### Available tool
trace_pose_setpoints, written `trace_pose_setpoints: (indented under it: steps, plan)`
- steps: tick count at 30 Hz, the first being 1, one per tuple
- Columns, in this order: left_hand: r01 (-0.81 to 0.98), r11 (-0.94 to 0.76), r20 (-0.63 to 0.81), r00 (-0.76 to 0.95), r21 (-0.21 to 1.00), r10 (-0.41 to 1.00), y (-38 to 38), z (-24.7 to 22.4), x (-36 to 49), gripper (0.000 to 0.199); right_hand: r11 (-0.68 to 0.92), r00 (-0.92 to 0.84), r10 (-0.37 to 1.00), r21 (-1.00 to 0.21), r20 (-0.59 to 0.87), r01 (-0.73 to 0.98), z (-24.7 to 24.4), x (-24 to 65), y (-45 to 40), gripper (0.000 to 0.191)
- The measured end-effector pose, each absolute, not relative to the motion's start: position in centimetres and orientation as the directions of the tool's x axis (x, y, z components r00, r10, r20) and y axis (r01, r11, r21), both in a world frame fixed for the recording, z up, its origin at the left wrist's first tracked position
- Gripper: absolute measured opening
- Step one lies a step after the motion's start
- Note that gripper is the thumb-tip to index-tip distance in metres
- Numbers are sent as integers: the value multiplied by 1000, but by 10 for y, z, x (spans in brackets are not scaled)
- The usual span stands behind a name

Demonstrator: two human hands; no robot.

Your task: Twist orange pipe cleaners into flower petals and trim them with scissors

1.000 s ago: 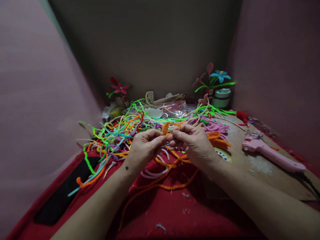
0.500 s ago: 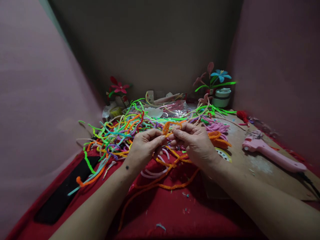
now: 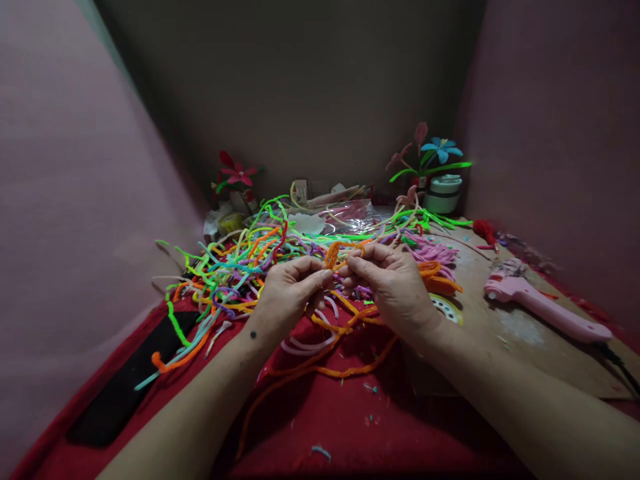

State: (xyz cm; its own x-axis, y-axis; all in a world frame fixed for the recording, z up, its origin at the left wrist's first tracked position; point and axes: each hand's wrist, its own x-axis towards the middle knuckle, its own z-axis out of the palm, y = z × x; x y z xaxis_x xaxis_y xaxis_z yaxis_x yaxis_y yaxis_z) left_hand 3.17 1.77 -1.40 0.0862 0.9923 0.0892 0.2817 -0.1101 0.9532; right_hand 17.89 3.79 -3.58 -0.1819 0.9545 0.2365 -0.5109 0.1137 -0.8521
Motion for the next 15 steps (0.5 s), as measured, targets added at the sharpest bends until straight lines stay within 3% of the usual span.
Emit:
trace_pose_setpoints:
  steps: [15]
  plan:
    - [275,-108,91,75,955,993,17,-14,33,17,98,-186,957,-855,221,-510,-36,178,36,12]
